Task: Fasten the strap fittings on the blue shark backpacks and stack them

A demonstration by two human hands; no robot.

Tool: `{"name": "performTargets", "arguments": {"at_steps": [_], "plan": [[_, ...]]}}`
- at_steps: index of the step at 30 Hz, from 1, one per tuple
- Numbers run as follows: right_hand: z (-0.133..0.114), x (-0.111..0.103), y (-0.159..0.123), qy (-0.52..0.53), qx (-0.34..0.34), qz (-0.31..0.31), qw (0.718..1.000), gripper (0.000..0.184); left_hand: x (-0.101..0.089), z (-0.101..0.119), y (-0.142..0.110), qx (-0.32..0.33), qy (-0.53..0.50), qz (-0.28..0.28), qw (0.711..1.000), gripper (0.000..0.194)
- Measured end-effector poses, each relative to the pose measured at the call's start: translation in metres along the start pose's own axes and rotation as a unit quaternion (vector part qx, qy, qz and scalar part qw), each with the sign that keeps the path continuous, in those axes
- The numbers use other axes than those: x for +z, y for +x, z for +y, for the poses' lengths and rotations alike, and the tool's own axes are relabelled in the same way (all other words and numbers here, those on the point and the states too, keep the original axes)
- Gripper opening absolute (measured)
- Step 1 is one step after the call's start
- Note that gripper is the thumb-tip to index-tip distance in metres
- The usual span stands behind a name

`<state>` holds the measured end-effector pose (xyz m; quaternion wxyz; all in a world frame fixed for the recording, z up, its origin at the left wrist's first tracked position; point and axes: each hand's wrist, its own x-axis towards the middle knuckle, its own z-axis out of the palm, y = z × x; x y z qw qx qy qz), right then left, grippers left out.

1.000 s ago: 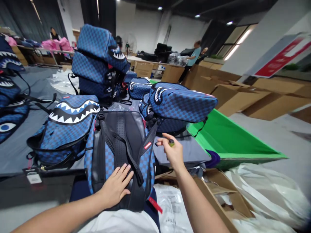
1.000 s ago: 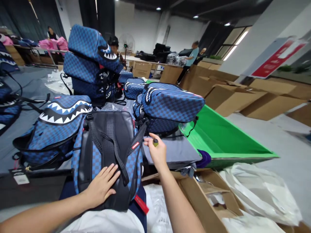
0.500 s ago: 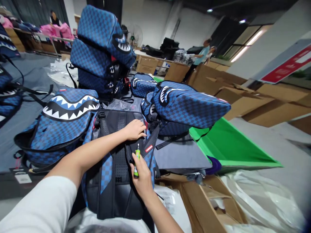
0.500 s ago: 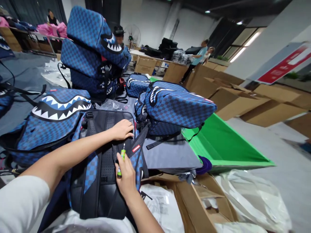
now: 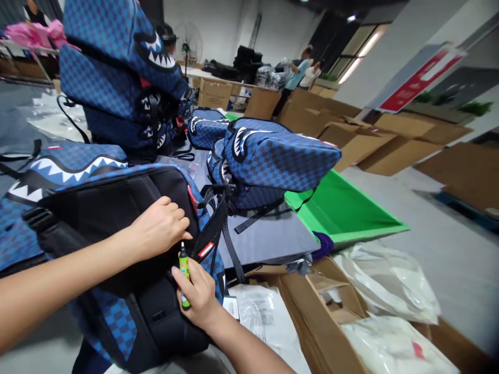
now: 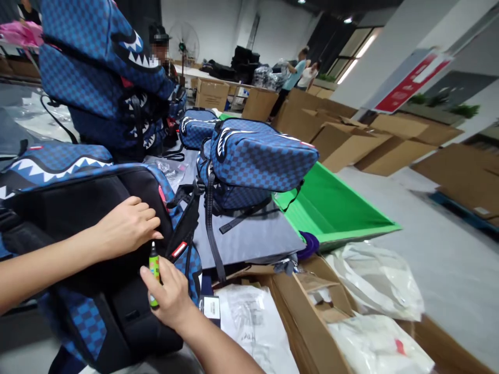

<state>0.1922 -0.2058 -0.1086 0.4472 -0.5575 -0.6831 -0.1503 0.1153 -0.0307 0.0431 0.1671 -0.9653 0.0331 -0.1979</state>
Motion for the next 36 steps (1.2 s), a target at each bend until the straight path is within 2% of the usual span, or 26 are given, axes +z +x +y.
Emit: {"name": "performTargets", "arguments": {"at_steps": [2, 4, 7, 9, 11, 13, 16, 18, 21, 23, 25, 28, 31, 36], "plan": [[0.000, 0.000, 0.000, -0.007, 0.025, -0.019, 0.999, 0.074, 0.007, -0.010, 0.001, 0.006, 0.003, -0.001, 1.000, 0.034], [0.000, -0.003, -0.001, -0.006, 0.043, -0.030, 0.999, 0.073, 0.010, -0.030, 0.005, 0.009, 0.014, 0.008, 1.000, 0.039], [-0.002, -0.008, -0.004, -0.004, 0.047, -0.025, 0.999, 0.071, 0.003, -0.065, 0.008, 0.011, 0.039, 0.023, 0.999, 0.047], [-0.003, -0.011, -0.001, 0.006, 0.058, -0.018, 0.998, 0.068, -0.004, -0.074, 0.007, 0.010, 0.051, 0.016, 0.999, 0.045], [-0.003, -0.014, 0.004, 0.040, 0.085, -0.002, 0.996, 0.063, -0.008, -0.065, 0.005, 0.010, 0.052, 0.000, 0.999, 0.037], [-0.002, -0.019, 0.012, 0.085, 0.106, 0.026, 0.990, 0.057, -0.007, -0.045, 0.002, 0.008, 0.037, -0.014, 0.999, 0.029], [0.000, -0.031, 0.022, 0.104, 0.125, 0.083, 0.983, 0.049, 0.000, -0.015, 0.001, -0.002, 0.006, -0.027, 1.000, 0.030], [0.000, -0.036, 0.032, 0.120, 0.154, 0.112, 0.974, 0.040, 0.006, -0.004, 0.003, -0.016, -0.003, -0.039, 0.999, 0.032], [0.002, -0.034, 0.055, 0.210, 0.214, 0.188, 0.935, 0.028, 0.015, 0.000, 0.006, -0.032, -0.015, -0.052, 0.998, 0.030], [0.004, -0.024, 0.070, 0.256, 0.237, 0.270, 0.898, 0.024, 0.022, 0.000, 0.003, -0.038, -0.028, -0.045, 0.998, 0.027], [0.007, -0.013, 0.079, 0.271, 0.252, 0.314, 0.874, 0.021, 0.029, -0.001, -0.004, -0.042, -0.050, -0.029, 0.997, 0.024], [0.013, -0.003, 0.073, 0.251, 0.269, 0.281, 0.887, 0.023, 0.034, 0.000, -0.018, -0.039, -0.098, 0.000, 0.994, 0.019], [0.020, -0.006, 0.060, 0.203, 0.290, 0.251, 0.901, 0.028, 0.036, 0.003, -0.025, -0.044, -0.133, 0.014, 0.990, 0.015], [0.029, -0.014, 0.060, 0.156, 0.365, 0.233, 0.888, 0.030, 0.049, 0.012, -0.021, -0.095, -0.103, 0.014, 0.990, 0.016]]}}
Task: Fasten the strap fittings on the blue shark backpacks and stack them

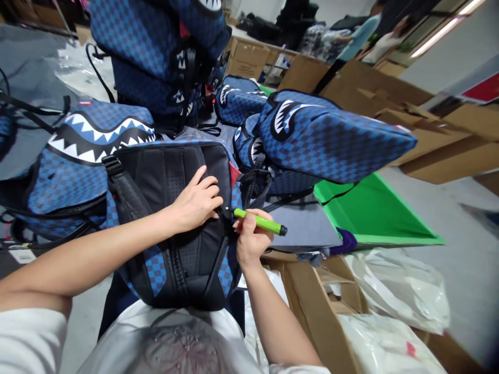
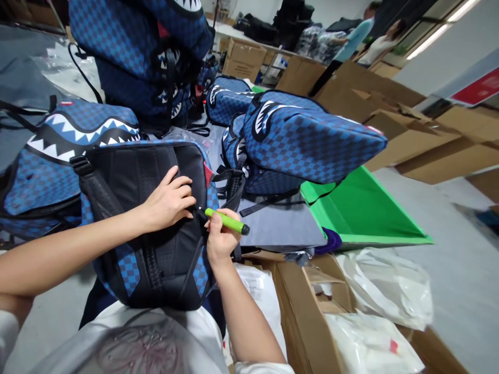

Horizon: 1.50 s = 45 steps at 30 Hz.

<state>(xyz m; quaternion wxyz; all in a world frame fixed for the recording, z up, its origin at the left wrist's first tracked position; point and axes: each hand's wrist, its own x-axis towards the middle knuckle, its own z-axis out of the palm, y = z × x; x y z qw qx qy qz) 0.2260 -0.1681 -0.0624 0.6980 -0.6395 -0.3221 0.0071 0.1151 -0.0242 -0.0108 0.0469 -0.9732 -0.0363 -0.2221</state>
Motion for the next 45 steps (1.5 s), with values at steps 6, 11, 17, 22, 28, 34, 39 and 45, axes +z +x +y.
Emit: {"name": "performTargets", "arguments": {"at_steps": [6, 11, 17, 22, 28, 34, 39, 45], "plan": [[0.006, 0.004, 0.009, -0.115, -0.050, 0.036, 0.991, 0.028, 0.014, -0.003, -0.004, 0.026, -0.026, 0.037, 0.999, 0.012], [0.005, 0.005, 0.014, -0.145, -0.105, 0.015, 0.984, 0.024, 0.018, -0.005, -0.007, 0.027, -0.047, 0.042, 0.998, 0.008], [0.003, 0.004, 0.017, -0.190, -0.124, -0.031, 0.973, 0.023, 0.021, -0.004, -0.007, 0.027, -0.050, 0.053, 0.997, 0.009], [0.005, 0.003, 0.017, -0.176, -0.145, -0.037, 0.973, 0.019, 0.022, -0.003, -0.007, 0.025, -0.044, 0.050, 0.998, 0.008], [0.009, 0.001, 0.016, -0.177, -0.165, -0.035, 0.970, 0.018, 0.022, -0.002, -0.006, 0.023, -0.039, 0.055, 0.997, 0.010], [0.009, 0.000, 0.016, -0.165, -0.161, -0.042, 0.972, 0.018, 0.021, -0.002, -0.006, 0.020, -0.034, 0.051, 0.998, 0.012], [0.009, -0.001, 0.015, -0.153, -0.148, -0.048, 0.976, 0.018, 0.022, -0.002, -0.006, 0.019, -0.034, 0.047, 0.998, 0.012], [0.012, -0.004, 0.013, -0.148, -0.146, -0.063, 0.976, 0.016, 0.022, -0.001, -0.006, 0.014, -0.029, 0.037, 0.999, 0.012]]}}
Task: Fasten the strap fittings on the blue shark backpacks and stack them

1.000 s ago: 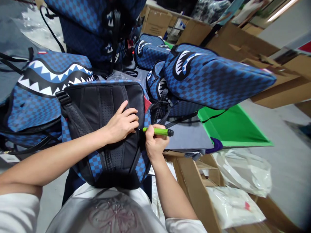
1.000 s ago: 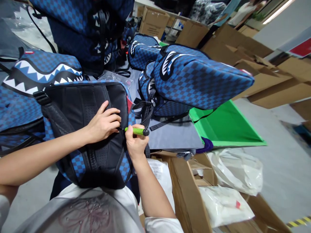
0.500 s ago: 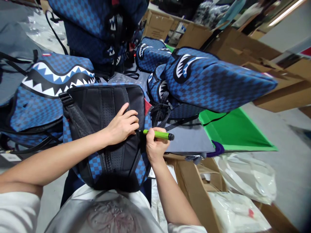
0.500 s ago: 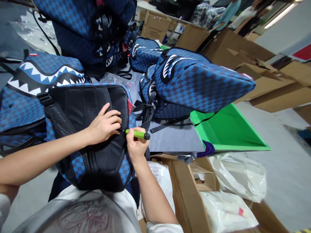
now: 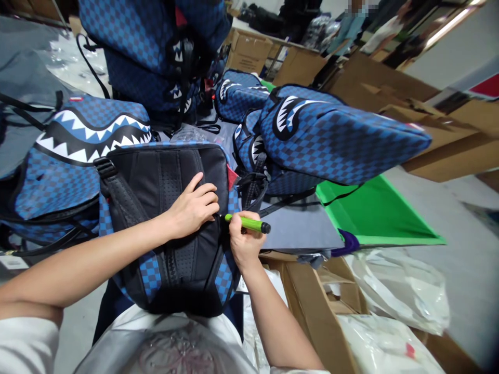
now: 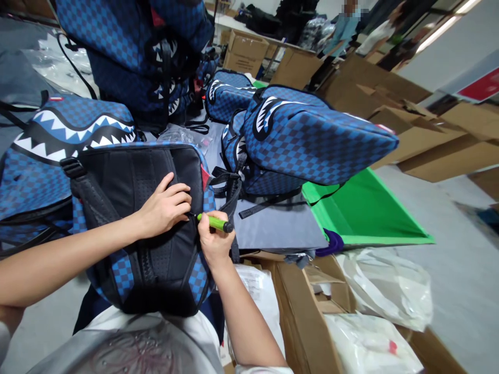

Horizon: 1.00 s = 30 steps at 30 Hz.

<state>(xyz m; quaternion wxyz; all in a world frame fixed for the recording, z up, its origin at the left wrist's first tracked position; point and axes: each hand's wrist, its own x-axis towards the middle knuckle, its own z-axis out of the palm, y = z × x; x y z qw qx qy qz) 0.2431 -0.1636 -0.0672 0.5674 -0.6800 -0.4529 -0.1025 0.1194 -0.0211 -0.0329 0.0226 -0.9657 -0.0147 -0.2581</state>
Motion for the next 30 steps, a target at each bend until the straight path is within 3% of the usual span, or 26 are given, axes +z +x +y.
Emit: {"name": "performTargets", "arguments": {"at_steps": [19, 26, 30], "plan": [[-0.005, -0.004, 0.003, 0.022, 0.001, -0.032, 0.999, 0.019, -0.005, 0.001, 0.001, -0.014, 0.001, -0.010, 1.000, 0.012], [-0.006, -0.008, 0.003, 0.036, 0.019, -0.049, 0.998, 0.021, -0.020, -0.005, 0.012, 0.028, 0.077, -0.067, 0.994, 0.015], [-0.010, -0.018, -0.002, 0.079, 0.013, -0.042, 0.996, 0.014, -0.041, -0.008, 0.028, 0.069, 0.099, -0.110, 0.987, 0.019]]}}
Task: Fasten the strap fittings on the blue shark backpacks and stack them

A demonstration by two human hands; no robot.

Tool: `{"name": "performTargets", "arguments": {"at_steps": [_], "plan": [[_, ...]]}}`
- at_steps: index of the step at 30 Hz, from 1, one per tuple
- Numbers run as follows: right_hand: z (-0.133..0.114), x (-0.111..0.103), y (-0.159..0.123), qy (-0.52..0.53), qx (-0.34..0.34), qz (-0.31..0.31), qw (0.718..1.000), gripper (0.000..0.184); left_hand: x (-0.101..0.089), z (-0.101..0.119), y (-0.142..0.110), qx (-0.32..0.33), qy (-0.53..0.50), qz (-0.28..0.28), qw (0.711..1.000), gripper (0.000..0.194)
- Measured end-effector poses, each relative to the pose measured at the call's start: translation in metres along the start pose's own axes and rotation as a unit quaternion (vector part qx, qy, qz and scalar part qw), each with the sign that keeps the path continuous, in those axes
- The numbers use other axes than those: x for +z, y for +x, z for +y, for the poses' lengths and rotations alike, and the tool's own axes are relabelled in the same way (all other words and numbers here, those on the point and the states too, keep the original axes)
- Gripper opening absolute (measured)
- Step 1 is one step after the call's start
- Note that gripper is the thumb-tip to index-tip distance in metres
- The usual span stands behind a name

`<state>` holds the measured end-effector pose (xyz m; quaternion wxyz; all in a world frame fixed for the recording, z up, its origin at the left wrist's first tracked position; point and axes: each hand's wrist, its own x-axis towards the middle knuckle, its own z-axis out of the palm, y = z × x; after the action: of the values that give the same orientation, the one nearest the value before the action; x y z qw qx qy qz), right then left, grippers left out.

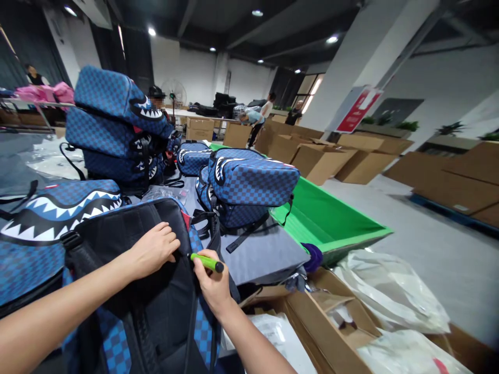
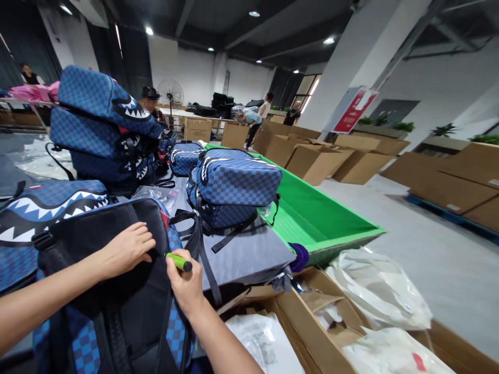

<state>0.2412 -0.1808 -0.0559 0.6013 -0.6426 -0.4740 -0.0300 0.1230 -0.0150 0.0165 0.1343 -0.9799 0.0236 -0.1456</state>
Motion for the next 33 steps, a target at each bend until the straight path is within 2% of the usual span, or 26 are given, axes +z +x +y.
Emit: {"name": "performTargets", "arguments": {"at_steps": [1, 3, 5, 8, 10, 11, 13, 16, 18, 20, 24, 26, 29, 30, 31, 33], "plan": [[-0.004, -0.003, -0.001, 0.019, -0.020, -0.002, 1.000, 0.017, -0.009, 0.000, 0.002, 0.003, -0.004, -0.001, 1.000, 0.020], [-0.017, -0.012, -0.001, 0.035, -0.086, -0.010, 0.996, 0.035, -0.034, 0.003, 0.004, -0.002, -0.007, 0.010, 1.000, 0.022], [-0.037, -0.023, 0.003, 0.019, -0.170, -0.017, 0.985, 0.047, -0.067, 0.013, 0.001, -0.017, 0.007, 0.032, 0.999, 0.021], [-0.070, -0.046, 0.020, 0.007, -0.289, -0.036, 0.957, 0.053, -0.117, 0.034, -0.010, -0.057, 0.040, 0.068, 0.995, 0.022], [-0.083, -0.057, 0.034, 0.008, -0.355, -0.060, 0.933, 0.055, -0.137, 0.047, -0.018, -0.091, 0.039, 0.087, 0.991, 0.022], [-0.084, -0.060, 0.040, 0.000, -0.383, -0.074, 0.921, 0.056, -0.139, 0.052, -0.023, -0.109, 0.031, 0.091, 0.989, 0.022], [-0.073, -0.058, 0.047, -0.041, -0.422, -0.106, 0.900, 0.055, -0.128, 0.058, -0.033, -0.140, 0.009, 0.079, 0.987, 0.020], [-0.041, -0.040, 0.042, -0.099, -0.441, -0.170, 0.876, 0.043, -0.084, 0.050, -0.053, -0.188, -0.024, -0.004, 0.982, 0.014], [-0.023, -0.024, 0.033, -0.112, -0.421, -0.207, 0.876, 0.038, -0.058, 0.038, -0.067, -0.221, -0.037, -0.042, 0.974, 0.015], [-0.017, -0.010, 0.023, -0.104, -0.398, -0.210, 0.887, 0.040, -0.045, 0.030, -0.078, -0.234, -0.043, -0.051, 0.970, 0.018], [-0.035, 0.018, 0.013, -0.041, -0.399, -0.167, 0.901, 0.047, -0.055, 0.025, -0.093, -0.194, -0.079, -0.048, 0.977, 0.017], [-0.046, 0.033, 0.014, -0.015, -0.395, -0.161, 0.904, 0.047, -0.063, 0.020, -0.100, -0.182, -0.096, -0.003, 0.979, 0.020], [-0.053, 0.052, 0.019, -0.001, -0.340, -0.163, 0.926, 0.042, -0.067, 0.002, -0.109, -0.242, -0.058, 0.113, 0.962, 0.024], [-0.053, 0.057, 0.022, -0.002, -0.316, -0.161, 0.935, 0.041, -0.065, -0.006, -0.111, -0.271, -0.037, 0.135, 0.952, 0.025], [-0.053, 0.062, 0.024, -0.005, -0.294, -0.156, 0.943, 0.039, -0.062, -0.014, -0.111, -0.297, -0.021, 0.141, 0.944, 0.030], [-0.050, 0.070, 0.029, -0.021, -0.274, -0.149, 0.950, 0.037, -0.056, -0.028, -0.108, -0.320, -0.014, 0.098, 0.942, 0.049]]}}
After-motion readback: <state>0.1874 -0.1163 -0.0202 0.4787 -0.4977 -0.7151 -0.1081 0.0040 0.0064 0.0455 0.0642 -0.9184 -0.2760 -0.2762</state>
